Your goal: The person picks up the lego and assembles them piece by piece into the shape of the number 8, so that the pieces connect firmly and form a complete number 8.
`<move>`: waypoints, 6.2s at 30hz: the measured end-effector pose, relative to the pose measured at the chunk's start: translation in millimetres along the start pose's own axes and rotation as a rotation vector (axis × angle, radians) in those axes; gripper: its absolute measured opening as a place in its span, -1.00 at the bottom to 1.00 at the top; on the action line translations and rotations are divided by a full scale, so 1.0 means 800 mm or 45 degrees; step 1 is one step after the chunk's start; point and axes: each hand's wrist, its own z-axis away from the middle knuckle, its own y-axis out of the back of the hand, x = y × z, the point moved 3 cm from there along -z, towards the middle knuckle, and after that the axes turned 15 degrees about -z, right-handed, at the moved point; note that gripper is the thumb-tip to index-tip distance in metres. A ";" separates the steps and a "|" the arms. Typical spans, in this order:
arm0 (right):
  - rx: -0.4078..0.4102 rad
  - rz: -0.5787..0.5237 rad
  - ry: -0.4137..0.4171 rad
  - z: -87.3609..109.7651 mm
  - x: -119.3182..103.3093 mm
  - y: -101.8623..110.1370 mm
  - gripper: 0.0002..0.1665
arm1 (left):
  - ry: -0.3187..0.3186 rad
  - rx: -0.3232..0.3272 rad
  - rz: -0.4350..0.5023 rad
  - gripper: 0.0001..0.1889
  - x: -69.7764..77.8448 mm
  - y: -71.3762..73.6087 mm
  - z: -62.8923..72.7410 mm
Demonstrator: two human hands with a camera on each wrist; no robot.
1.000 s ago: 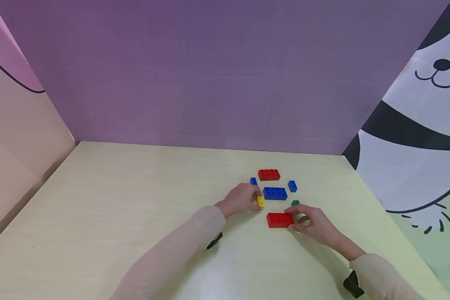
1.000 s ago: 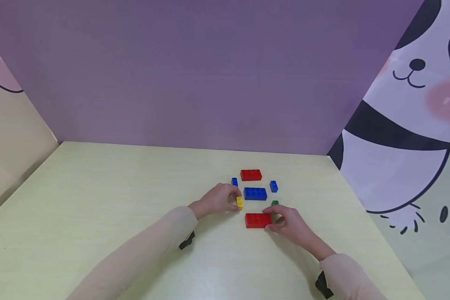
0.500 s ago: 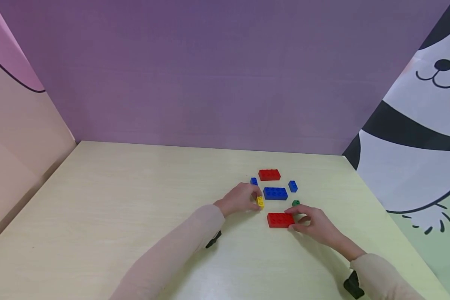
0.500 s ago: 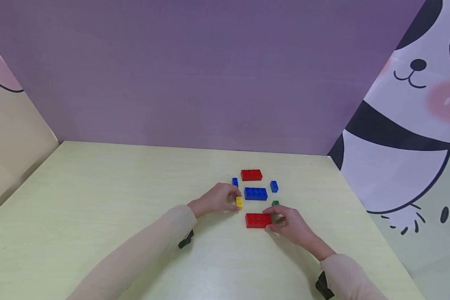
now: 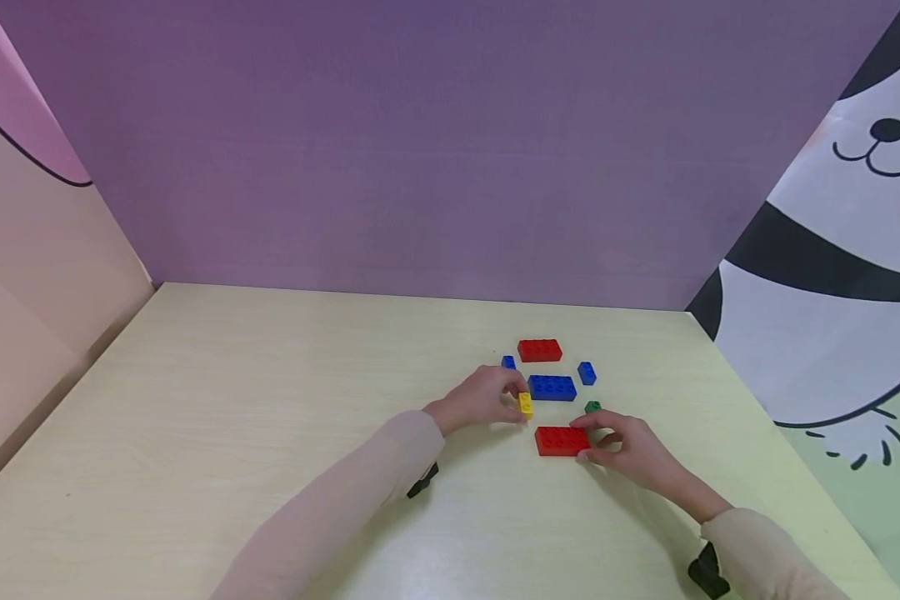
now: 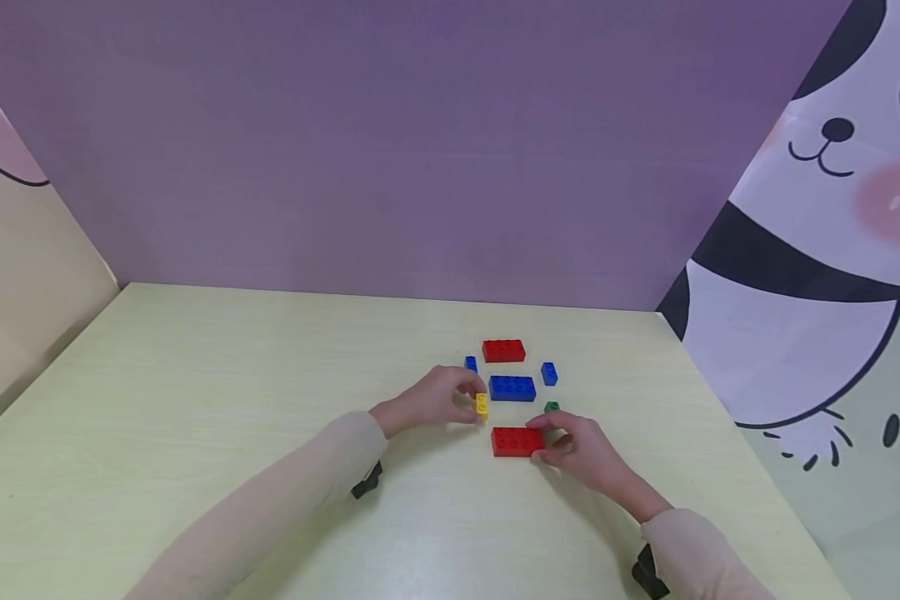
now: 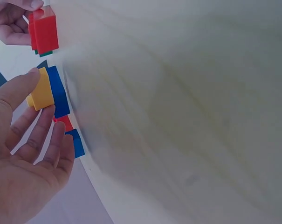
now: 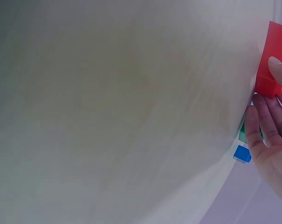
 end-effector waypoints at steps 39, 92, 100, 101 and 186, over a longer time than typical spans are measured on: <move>0.020 0.020 0.052 0.002 0.001 -0.001 -0.53 | -0.141 -0.004 -0.087 -0.68 0.040 -0.012 0.021; 0.012 0.018 0.057 0.001 0.001 -0.001 -0.54 | -0.039 0.046 -0.217 -0.69 0.047 -0.017 0.019; 0.015 0.015 0.046 0.002 -0.002 -0.002 -0.54 | -0.026 0.064 -0.162 -0.69 0.043 -0.022 0.017; 0.014 0.014 0.045 0.002 -0.002 -0.002 -0.54 | -0.023 0.065 -0.157 -0.69 0.042 -0.022 0.016; -0.002 0.074 0.052 0.001 0.004 -0.001 -0.53 | -0.015 0.099 -0.082 -0.68 0.041 -0.027 0.018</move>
